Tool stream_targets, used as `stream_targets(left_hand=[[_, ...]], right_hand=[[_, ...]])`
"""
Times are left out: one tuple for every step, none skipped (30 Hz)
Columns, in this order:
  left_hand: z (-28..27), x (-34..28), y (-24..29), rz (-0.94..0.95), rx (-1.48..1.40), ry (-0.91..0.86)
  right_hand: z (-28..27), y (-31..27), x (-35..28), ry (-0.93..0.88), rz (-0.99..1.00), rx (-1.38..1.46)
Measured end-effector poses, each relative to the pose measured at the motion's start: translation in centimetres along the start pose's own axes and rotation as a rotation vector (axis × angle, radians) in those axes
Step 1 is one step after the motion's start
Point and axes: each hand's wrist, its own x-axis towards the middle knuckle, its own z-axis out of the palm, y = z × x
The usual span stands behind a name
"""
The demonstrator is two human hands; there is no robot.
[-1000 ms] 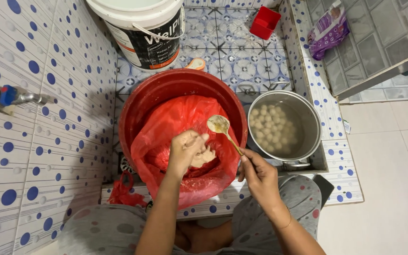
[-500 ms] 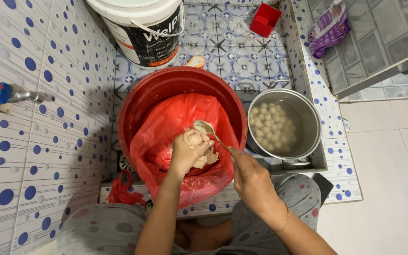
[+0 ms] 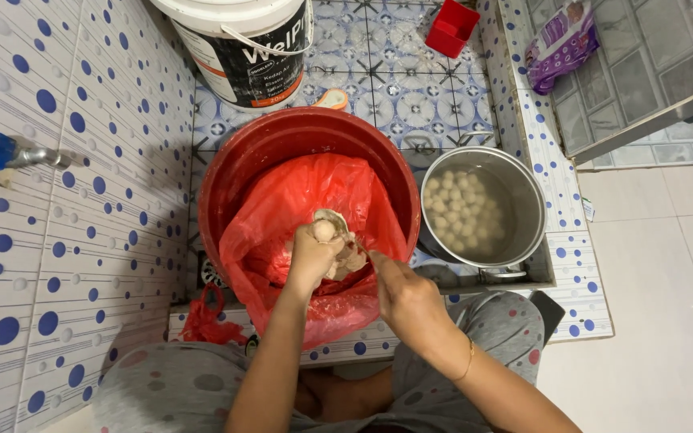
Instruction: Forming meatballs by squeezing meat paste through the hand and scooping it into a pot of water with a spoon.
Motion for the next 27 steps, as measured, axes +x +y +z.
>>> stream_targets(left_hand=[[0.1, 0.7, -1.2, 0.117, 0.068, 0.033], [0.2, 1.4, -2.5, 0.235, 0.136, 0.064], [0.0, 1.0, -2.3, 0.234, 0.137, 0.062], [-0.2, 0.8, -2.0, 0.237, 0.342, 0.056], [-0.4, 0.5, -1.8, 0.239, 0.547, 0.049], [-0.1, 0.3, -1.2, 0.239, 0.548, 0.046], [0.2, 0.1, -0.5, 0.192, 0.760, 0.021], [0.5, -0.1, 0.0, 0.143, 0.971, -0.004], [0.4, 0.1, 0.1, 0.144, 0.972, -0.007], [0.4, 0.3, 0.2, 0.156, 1.050, -0.025], [0.5, 0.6, 0.3, 0.169, 1.128, -0.044], [0.4, 1.6, -0.9, 0.171, 1.129, -0.052], [0.3, 2.6, -2.1, 0.182, 1.134, -0.052], [0.3, 3.7, -3.4, 0.191, 1.138, -0.052], [0.2, 4.3, -4.7, 0.193, 1.138, -0.061], [0.0, 4.9, -5.9, 0.228, 1.118, -0.018], [-0.2, 5.6, -7.1, 0.262, 1.096, 0.025], [-0.1, 5.2, -6.6, 0.264, 1.098, 0.017], [-0.1, 4.9, -6.2, 0.255, 1.050, 0.036], [-0.2, 4.6, -5.8, 0.245, 1.001, 0.056], [-0.2, 5.5, -6.7, 0.245, 1.002, 0.050], [-0.3, 6.3, -7.7, 0.251, 0.988, 0.059], [-0.4, 7.1, -8.7, 0.257, 0.974, 0.068], [-0.5, 7.1, -8.7, 0.256, 0.973, 0.065], [-0.6, 7.0, -8.7, 0.233, 0.935, 0.062], [-0.8, 7.0, -8.7, 0.209, 0.897, 0.061], [-1.0, 7.1, -9.1, 0.207, 0.896, 0.059]], right_hand=[[0.6, 0.4, -0.1, -0.012, 0.066, 0.007], [1.2, 0.8, -0.3, -0.023, 0.134, 0.014], [0.7, 0.8, 0.0, -0.023, 0.136, 0.013], [0.0, 0.8, 0.4, -0.098, 0.213, 0.125], [-0.6, 0.8, 0.7, -0.172, 0.291, 0.237], [-0.4, 1.7, 0.3, -0.170, 0.293, 0.235], [-0.2, 2.6, -0.1, -0.230, 0.414, 0.344], [0.0, 3.6, -0.5, -0.289, 0.536, 0.455], [-0.3, 4.1, -0.5, -0.287, 0.539, 0.454], [-0.6, 4.7, -0.6, -0.332, 0.700, 0.635], [-0.8, 5.3, -0.6, -0.375, 0.860, 0.817], [-1.0, 6.0, -1.0, -0.369, 0.867, 0.815], [-1.1, 6.7, -1.3, -0.338, 0.992, 0.997], [-1.2, 7.5, -1.8, -0.302, 1.113, 1.180], [-2.0, 8.2, -1.7, -0.294, 1.120, 1.177], [-2.8, 8.9, -1.7, -0.220, 1.083, 1.104], [-3.6, 9.6, -1.6, -0.149, 1.046, 1.029], [-2.8, 12.4, -2.3, -0.142, 1.051, 1.027], [-2.1, 15.2, -3.0, -0.073, 1.002, 0.844], [-1.4, 18.0, -3.7, -0.010, 0.947, 0.661], [0.0, 20.7, -3.9, -0.006, 0.952, 0.658], [1.3, 23.4, -4.2, -0.040, 0.904, 0.295], [2.7, 26.0, -4.6, -0.075, 0.836, -0.065], [4.4, 28.7, -5.3, -0.076, 0.838, -0.067], [6.1, 31.3, -6.0, -0.080, 0.817, -0.124], [8.0, 33.9, -6.7, -0.086, 0.793, -0.180], [8.6, 34.7, -6.5, -0.088, 0.794, -0.181]])
